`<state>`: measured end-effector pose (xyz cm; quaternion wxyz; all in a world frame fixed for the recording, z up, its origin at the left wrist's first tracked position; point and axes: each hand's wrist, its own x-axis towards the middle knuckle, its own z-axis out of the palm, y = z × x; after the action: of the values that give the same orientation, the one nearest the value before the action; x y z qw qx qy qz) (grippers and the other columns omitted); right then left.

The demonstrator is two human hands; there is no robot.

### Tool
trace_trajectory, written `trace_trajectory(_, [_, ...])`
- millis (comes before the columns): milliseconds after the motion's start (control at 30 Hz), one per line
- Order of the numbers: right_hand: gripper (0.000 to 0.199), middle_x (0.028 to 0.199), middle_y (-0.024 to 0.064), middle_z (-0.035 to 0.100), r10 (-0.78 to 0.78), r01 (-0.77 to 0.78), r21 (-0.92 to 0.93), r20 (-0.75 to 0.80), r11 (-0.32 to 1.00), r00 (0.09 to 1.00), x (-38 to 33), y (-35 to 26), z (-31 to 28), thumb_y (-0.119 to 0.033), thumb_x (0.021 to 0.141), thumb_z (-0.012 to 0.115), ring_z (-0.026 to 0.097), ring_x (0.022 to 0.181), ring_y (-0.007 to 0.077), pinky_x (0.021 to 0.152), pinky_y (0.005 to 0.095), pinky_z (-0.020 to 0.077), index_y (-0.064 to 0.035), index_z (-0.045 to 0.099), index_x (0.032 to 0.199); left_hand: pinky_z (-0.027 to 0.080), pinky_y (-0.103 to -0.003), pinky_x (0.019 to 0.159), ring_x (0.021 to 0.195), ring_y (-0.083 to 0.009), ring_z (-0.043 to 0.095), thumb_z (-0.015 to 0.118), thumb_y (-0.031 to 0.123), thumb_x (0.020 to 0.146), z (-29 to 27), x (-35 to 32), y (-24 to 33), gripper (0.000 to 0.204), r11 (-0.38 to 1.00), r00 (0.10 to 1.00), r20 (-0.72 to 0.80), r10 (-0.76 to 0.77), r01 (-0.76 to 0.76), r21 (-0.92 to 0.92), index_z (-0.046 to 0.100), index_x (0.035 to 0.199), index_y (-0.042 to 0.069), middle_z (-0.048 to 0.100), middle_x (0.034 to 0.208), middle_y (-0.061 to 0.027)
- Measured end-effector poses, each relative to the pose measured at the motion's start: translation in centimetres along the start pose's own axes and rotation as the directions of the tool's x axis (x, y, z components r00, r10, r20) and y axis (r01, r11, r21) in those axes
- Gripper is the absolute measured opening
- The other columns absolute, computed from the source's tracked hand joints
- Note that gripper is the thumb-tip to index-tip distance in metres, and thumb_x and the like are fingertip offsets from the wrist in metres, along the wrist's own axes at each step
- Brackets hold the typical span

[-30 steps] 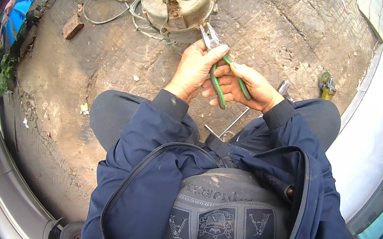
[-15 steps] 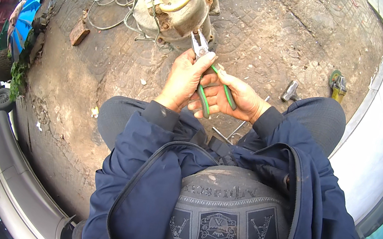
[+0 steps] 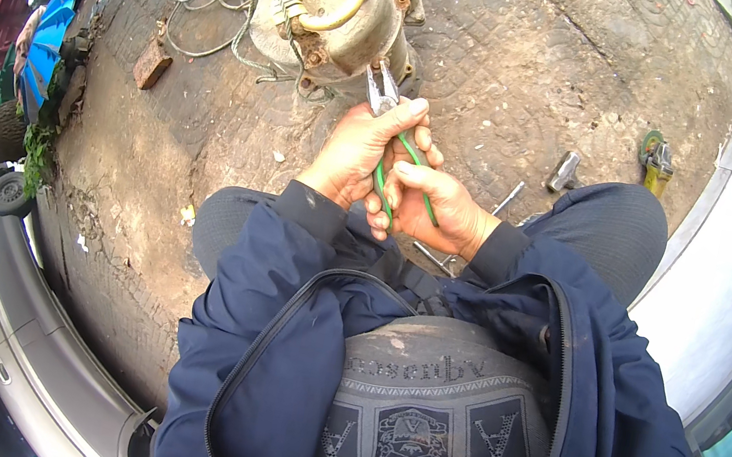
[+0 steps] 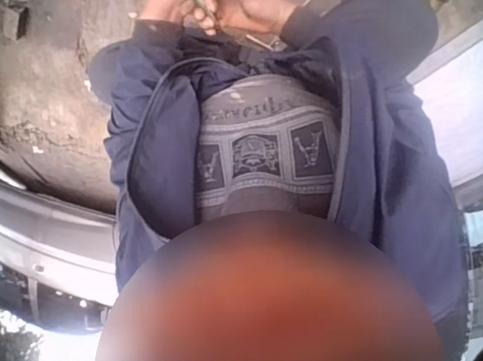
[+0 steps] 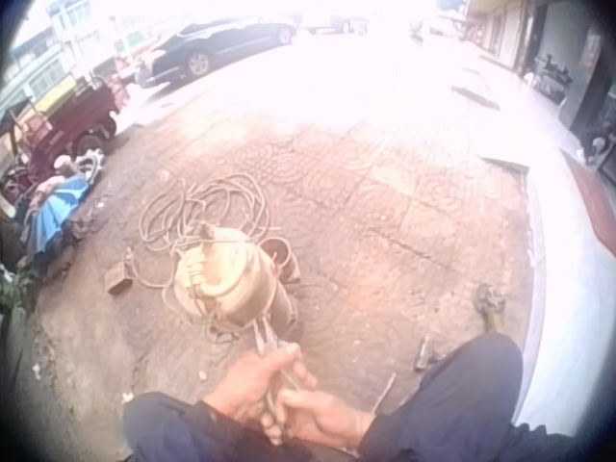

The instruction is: The person sits on the ground and uses pliers to cut and remove wires and a rope from a cylindrical electrical component. They then separate the component into two parts and place them on the ground.

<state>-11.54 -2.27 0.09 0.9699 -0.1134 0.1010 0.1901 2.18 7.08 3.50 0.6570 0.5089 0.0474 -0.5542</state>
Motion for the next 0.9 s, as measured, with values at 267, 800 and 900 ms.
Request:
trace_trajectory(267, [0.037, 0.089, 0.0088, 0.064, -0.047, -0.011, -0.288, -0.193, 0.958, 0.98, -0.4, -0.4, 0.3, -0.039, 0.105, 0.064, 0.064, 0.079, 0.0218, 0.071, 0.0379, 0.0544, -0.0078, 0.058, 0.086, 0.061, -0.04, 0.07, 0.077, -0.026, 0.071, 0.068, 0.024, 0.103, 0.1, 0.6, -0.6, 0.022, 0.979, 0.985, 0.153, 0.076, -0.044, -0.2, 0.059, 0.095, 0.006, 0.065, 0.08, -0.0076])
trace_trajectory(800, [0.032, 0.094, 0.0104, 0.068, 0.029, -0.089, -0.291, -0.205, 0.952, 0.978, -1.2, -1.8, 0.4, -0.035, 0.106, 0.064, 0.068, 0.08, 0.0226, 0.076, 0.04, 0.0573, -0.0032, 0.062, 0.099, 0.063, -0.042, 0.073, 0.082, -0.0286, 0.073, 0.065, 0.023, 0.105, 0.1, 0.9, -1.3, 0.021, 0.962, 0.976, 0.169, 0.141, -0.095, -0.255, 0.06, 0.099, 0.004, 0.064, 0.082, -0.0089])
trace_trajectory(900, [0.038, 0.109, 0.0176, 0.073, 0.088, -0.089, -0.143, -0.011, 0.986, 0.996, -1.0, -2.1, -0.3, -0.036, 0.107, 0.061, 0.073, 0.1, 0.0324, 0.09, 0.0463, 0.0586, 0.0014, 0.067, 0.108, 0.063, -0.043, 0.074, 0.081, -0.0296, 0.073, 0.066, 0.025, 0.106, 0.7, 0.4, -0.9, 0.023, 0.981, 0.997, 0.033, 0.067, -0.06, -0.184, 0.062, 0.105, 0.003, 0.067, 0.083, -0.0082])
